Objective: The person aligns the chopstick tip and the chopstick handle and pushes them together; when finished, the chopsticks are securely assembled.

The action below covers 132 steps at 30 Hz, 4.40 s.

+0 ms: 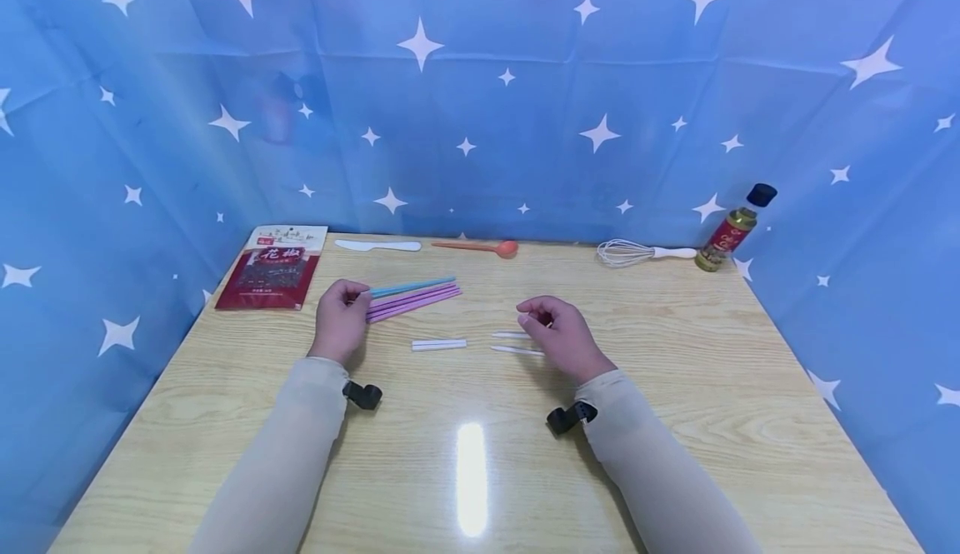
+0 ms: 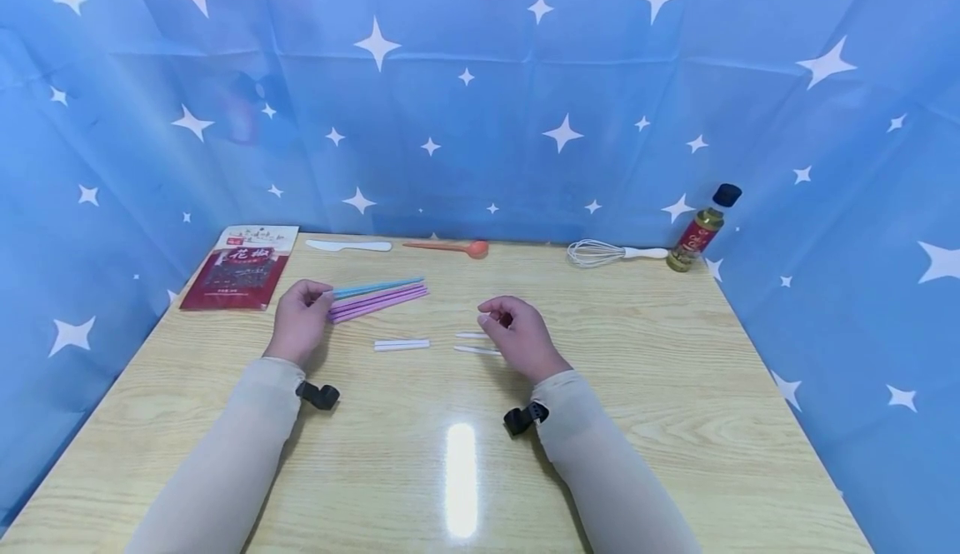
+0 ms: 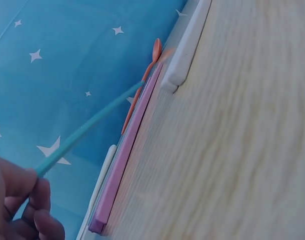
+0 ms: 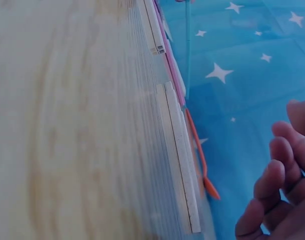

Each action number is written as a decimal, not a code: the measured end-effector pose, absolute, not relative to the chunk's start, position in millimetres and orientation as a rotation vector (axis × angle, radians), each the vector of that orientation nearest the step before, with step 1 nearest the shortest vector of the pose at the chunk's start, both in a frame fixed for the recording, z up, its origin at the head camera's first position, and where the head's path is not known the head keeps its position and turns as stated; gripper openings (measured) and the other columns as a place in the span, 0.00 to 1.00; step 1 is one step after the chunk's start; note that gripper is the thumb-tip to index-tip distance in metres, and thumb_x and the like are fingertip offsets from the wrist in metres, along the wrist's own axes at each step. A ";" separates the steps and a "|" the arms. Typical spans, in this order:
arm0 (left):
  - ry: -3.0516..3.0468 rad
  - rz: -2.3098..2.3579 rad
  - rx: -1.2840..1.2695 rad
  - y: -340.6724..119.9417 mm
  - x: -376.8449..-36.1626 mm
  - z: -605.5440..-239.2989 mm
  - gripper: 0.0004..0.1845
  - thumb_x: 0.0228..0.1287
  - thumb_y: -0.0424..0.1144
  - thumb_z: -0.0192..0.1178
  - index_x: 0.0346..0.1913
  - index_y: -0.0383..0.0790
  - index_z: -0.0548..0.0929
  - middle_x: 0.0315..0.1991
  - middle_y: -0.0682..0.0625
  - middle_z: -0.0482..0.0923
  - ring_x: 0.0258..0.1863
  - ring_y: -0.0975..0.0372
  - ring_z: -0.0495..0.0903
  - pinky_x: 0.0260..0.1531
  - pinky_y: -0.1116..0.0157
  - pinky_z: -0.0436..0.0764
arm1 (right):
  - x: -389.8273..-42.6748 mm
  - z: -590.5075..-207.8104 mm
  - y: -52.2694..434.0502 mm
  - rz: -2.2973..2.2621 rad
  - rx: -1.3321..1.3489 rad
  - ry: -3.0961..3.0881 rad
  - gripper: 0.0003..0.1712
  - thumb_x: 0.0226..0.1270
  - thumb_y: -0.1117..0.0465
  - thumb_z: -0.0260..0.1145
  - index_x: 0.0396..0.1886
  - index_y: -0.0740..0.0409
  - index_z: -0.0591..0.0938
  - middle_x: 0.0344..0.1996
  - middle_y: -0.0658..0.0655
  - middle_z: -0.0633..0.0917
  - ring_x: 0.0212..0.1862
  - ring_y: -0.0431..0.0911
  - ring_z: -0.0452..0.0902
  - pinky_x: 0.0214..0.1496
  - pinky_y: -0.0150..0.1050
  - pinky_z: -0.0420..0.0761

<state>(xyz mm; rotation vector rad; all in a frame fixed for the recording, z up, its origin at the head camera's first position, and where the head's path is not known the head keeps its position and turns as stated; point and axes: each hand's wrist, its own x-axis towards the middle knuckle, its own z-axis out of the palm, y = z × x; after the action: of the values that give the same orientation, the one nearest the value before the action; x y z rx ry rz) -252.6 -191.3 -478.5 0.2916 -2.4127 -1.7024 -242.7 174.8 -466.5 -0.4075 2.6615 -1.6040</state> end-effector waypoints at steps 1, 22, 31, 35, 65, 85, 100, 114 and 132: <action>-2.414 -1.704 0.310 -191.4 -252.4 -478.0 0.13 0.82 0.37 0.53 0.58 0.32 0.80 0.50 0.41 0.77 0.49 0.54 0.73 0.50 0.60 0.72 | -242.6 -466.3 174.8 -1.603 -0.402 2.658 0.15 0.78 0.58 0.66 0.56 0.64 0.86 0.38 0.56 0.81 0.38 0.50 0.75 0.40 0.38 0.77; -2.634 -1.572 0.512 -190.7 -248.7 -474.7 0.24 0.82 0.45 0.52 0.73 0.40 0.75 0.61 0.40 0.76 0.61 0.47 0.74 0.66 0.46 0.66 | -240.8 -463.3 175.2 -1.560 -0.358 2.655 0.16 0.79 0.57 0.65 0.57 0.62 0.85 0.39 0.56 0.81 0.42 0.51 0.75 0.44 0.41 0.76; -2.722 -1.506 0.339 -187.3 -247.7 -473.9 0.23 0.81 0.45 0.53 0.71 0.39 0.76 0.65 0.40 0.76 0.64 0.45 0.75 0.65 0.44 0.70 | -242.1 -464.9 176.4 -1.539 -0.351 2.656 0.15 0.78 0.58 0.65 0.56 0.62 0.86 0.38 0.56 0.81 0.40 0.52 0.74 0.44 0.42 0.76; -2.819 -1.453 0.065 -177.5 -246.2 -472.7 0.14 0.80 0.42 0.56 0.60 0.39 0.82 0.51 0.43 0.80 0.48 0.51 0.78 0.50 0.53 0.76 | -240.9 -463.8 177.4 -1.454 -0.317 2.652 0.11 0.76 0.59 0.67 0.51 0.60 0.87 0.34 0.55 0.80 0.36 0.51 0.73 0.40 0.42 0.75; -3.164 -1.160 -0.419 -149.4 -227.8 -459.6 0.03 0.68 0.34 0.69 0.37 0.45 0.86 0.30 0.52 0.76 0.30 0.59 0.72 0.34 0.61 0.71 | -240.8 -466.0 180.0 -0.954 -0.353 2.638 0.05 0.67 0.64 0.71 0.31 0.53 0.85 0.26 0.51 0.80 0.30 0.46 0.73 0.35 0.40 0.73; -2.980 -1.420 -0.509 -149.9 -231.4 -464.9 0.03 0.76 0.37 0.64 0.41 0.45 0.84 0.30 0.50 0.77 0.25 0.60 0.70 0.26 0.64 0.72 | -239.8 -460.6 175.9 -1.266 -0.541 2.614 0.07 0.79 0.62 0.64 0.50 0.52 0.86 0.38 0.52 0.83 0.36 0.48 0.75 0.38 0.40 0.77; -2.919 -1.454 -0.553 -146.6 -230.6 -463.8 0.03 0.76 0.37 0.63 0.41 0.44 0.84 0.31 0.50 0.76 0.28 0.59 0.71 0.29 0.64 0.73 | -237.4 -456.3 172.5 -1.296 -0.560 2.614 0.06 0.80 0.62 0.64 0.48 0.52 0.87 0.36 0.51 0.84 0.34 0.49 0.74 0.36 0.40 0.76; -2.883 -1.569 -0.514 -144.8 -228.4 -463.1 0.03 0.78 0.38 0.62 0.42 0.43 0.82 0.34 0.49 0.78 0.26 0.58 0.72 0.24 0.65 0.74 | -237.2 -457.1 172.3 -1.329 -0.556 2.603 0.06 0.79 0.63 0.65 0.47 0.51 0.87 0.36 0.51 0.84 0.34 0.49 0.74 0.35 0.39 0.75; -2.831 -1.513 -0.547 -143.1 -224.5 -457.0 0.03 0.77 0.36 0.63 0.41 0.44 0.82 0.34 0.50 0.78 0.31 0.58 0.73 0.31 0.64 0.75 | -234.1 -458.9 169.7 -1.318 -0.624 2.671 0.06 0.77 0.66 0.66 0.47 0.58 0.87 0.40 0.52 0.86 0.37 0.46 0.75 0.40 0.38 0.77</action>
<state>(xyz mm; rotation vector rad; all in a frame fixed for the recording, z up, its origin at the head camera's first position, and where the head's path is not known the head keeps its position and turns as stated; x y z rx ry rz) -224.5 -143.1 -457.0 -0.5466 -2.8310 -1.5127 -234.1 169.7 -458.9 -0.6244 2.6710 -1.3176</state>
